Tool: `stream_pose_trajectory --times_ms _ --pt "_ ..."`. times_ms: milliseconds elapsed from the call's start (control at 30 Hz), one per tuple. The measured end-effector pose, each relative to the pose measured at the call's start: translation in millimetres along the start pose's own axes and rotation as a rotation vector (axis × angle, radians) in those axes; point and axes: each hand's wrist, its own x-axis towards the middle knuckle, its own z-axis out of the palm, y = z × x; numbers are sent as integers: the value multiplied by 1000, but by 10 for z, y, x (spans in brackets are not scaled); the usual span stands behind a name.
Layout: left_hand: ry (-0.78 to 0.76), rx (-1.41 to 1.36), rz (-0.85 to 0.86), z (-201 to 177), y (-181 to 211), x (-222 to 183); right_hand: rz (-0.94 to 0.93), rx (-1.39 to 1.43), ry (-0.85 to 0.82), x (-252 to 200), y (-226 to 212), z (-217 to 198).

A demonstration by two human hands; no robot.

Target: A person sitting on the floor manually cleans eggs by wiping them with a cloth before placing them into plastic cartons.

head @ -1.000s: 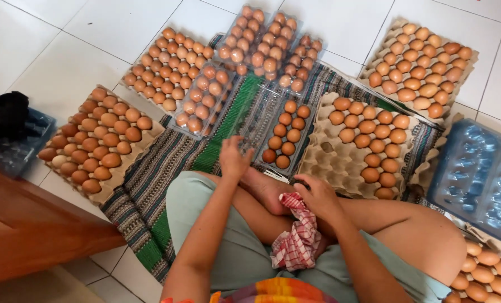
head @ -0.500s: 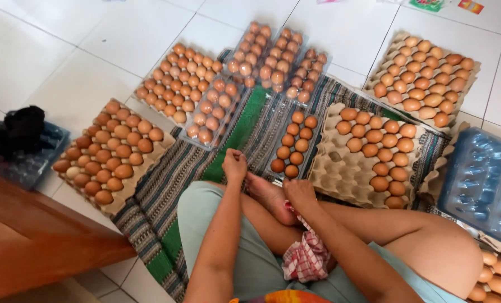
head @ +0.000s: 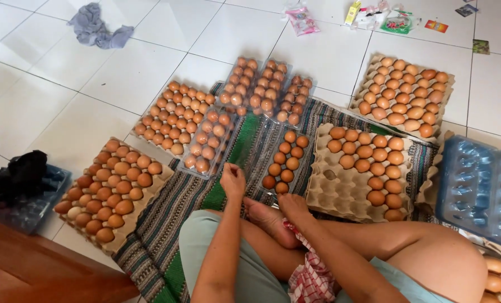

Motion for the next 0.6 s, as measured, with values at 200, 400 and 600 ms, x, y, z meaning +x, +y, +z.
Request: stream_pose_trajectory --times_ms 200,400,600 --pt "39 8 -166 106 -306 102 23 119 4 -91 5 -10" --pt "-30 -39 -127 161 -319 108 153 237 -77 -160 -46 -139" --pt "-61 -82 -92 73 -91 19 242 206 -90 -74 12 109"
